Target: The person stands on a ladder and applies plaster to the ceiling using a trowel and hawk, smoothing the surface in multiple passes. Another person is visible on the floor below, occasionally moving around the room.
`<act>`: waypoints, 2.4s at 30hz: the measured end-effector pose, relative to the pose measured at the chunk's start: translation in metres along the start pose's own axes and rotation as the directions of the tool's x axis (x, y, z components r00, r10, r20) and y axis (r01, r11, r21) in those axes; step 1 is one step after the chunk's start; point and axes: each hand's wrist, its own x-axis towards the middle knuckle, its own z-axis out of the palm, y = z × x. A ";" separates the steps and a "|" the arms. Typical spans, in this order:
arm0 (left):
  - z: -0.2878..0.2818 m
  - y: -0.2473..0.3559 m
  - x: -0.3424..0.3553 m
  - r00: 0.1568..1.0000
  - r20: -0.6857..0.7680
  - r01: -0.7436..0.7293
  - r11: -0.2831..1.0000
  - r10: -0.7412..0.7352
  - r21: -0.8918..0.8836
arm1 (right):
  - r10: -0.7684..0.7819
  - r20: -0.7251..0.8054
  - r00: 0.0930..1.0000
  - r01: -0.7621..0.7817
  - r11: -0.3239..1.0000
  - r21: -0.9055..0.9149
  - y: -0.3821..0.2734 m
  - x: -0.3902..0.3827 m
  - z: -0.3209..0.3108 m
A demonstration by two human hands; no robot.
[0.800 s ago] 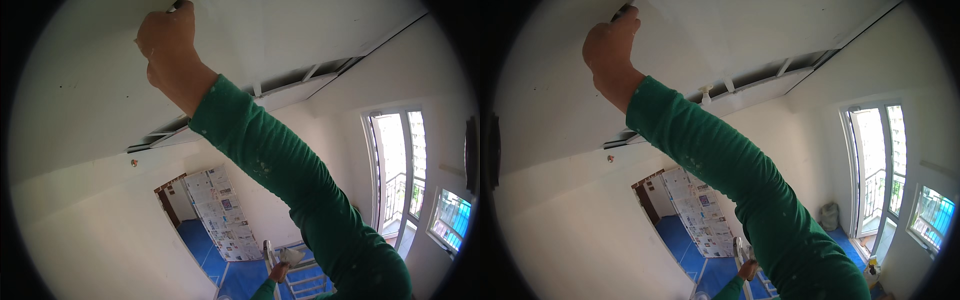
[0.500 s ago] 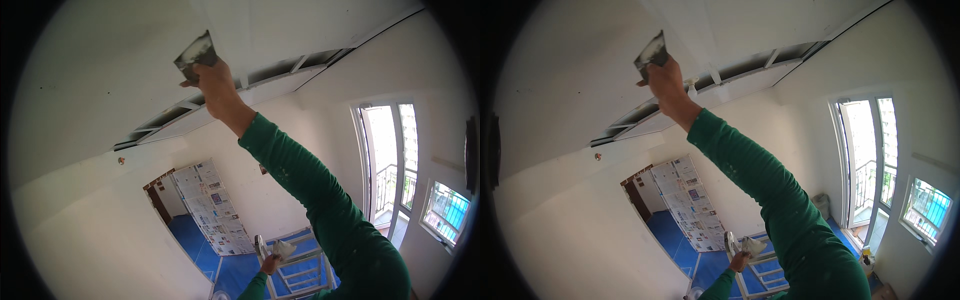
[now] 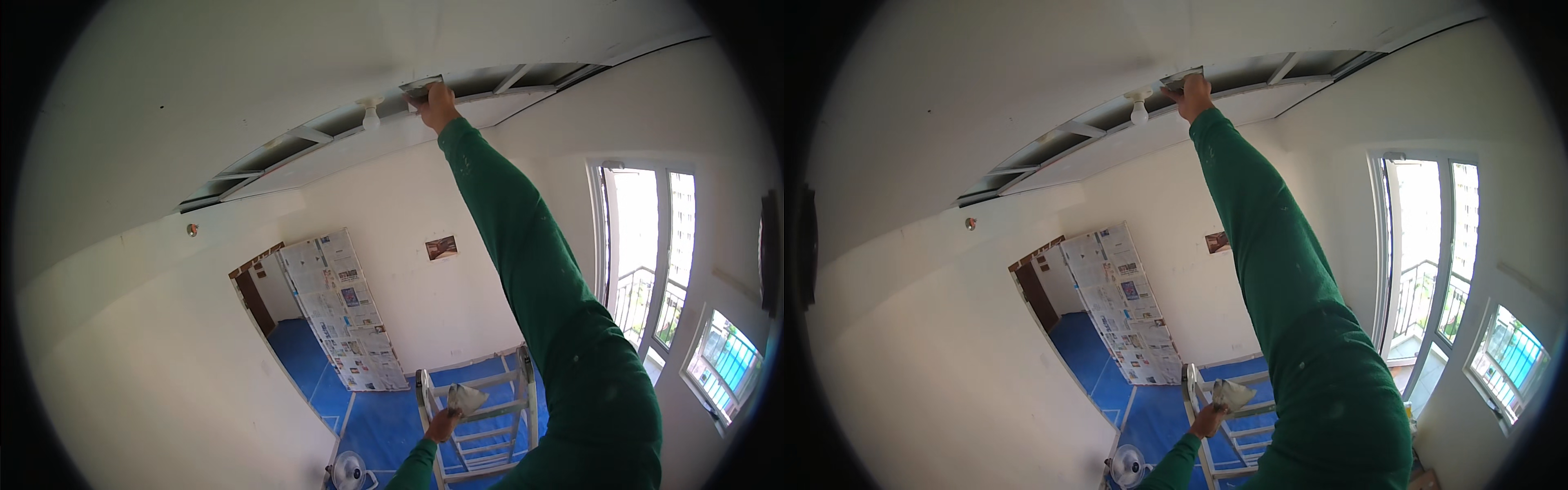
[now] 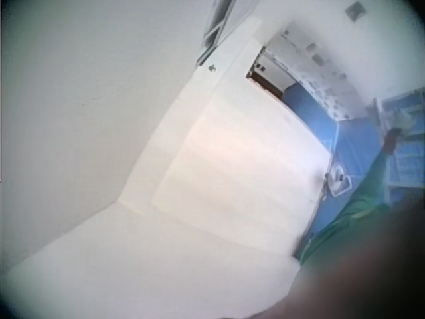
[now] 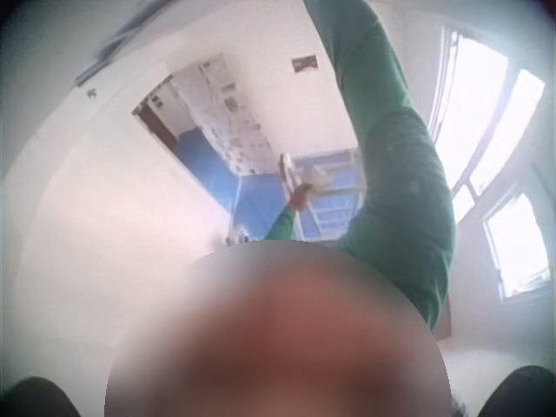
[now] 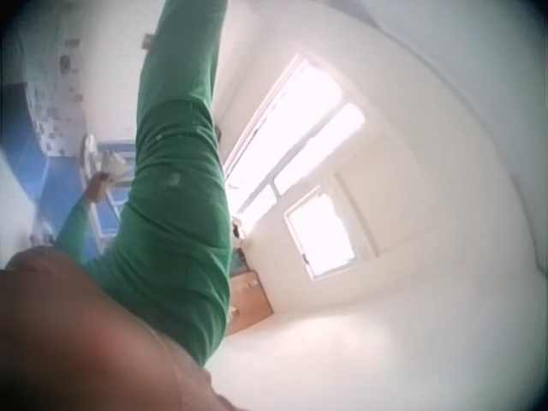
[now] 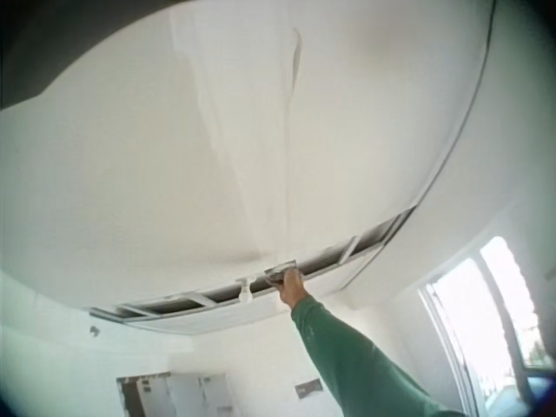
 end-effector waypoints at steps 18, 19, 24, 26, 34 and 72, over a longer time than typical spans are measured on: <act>0.005 -0.019 0.009 0.943 -0.057 -0.309 0.928 0.327 0.207 | -0.017 0.150 0.989 0.004 0.996 0.085 -0.027 -0.003 0.050; 0.005 -0.017 0.008 0.922 -0.059 -0.358 0.901 0.383 0.246 | -0.016 0.178 0.984 0.001 0.997 0.082 -0.033 -0.008 0.055; -0.001 -0.005 0.003 0.970 -0.012 -0.237 0.952 0.243 0.192 | -0.057 0.236 0.970 0.050 0.998 0.037 -0.063 -0.046 0.080; -0.002 -0.003 0.002 0.932 -0.020 -0.337 0.884 0.362 0.324 | -0.070 0.283 0.957 0.063 0.997 0.033 -0.076 -0.062 0.095; 0.002 -0.007 0.007 0.998 -0.044 0.051 0.999 -0.051 0.006 | -0.139 0.346 0.928 0.159 0.987 -0.032 -0.137 -0.141 0.156; -0.062 0.139 -0.049 0.952 0.153 -0.001 0.504 0.265 -0.864 | 0.282 0.505 0.816 0.504 0.081 -0.860 -0.207 -0.465 -0.053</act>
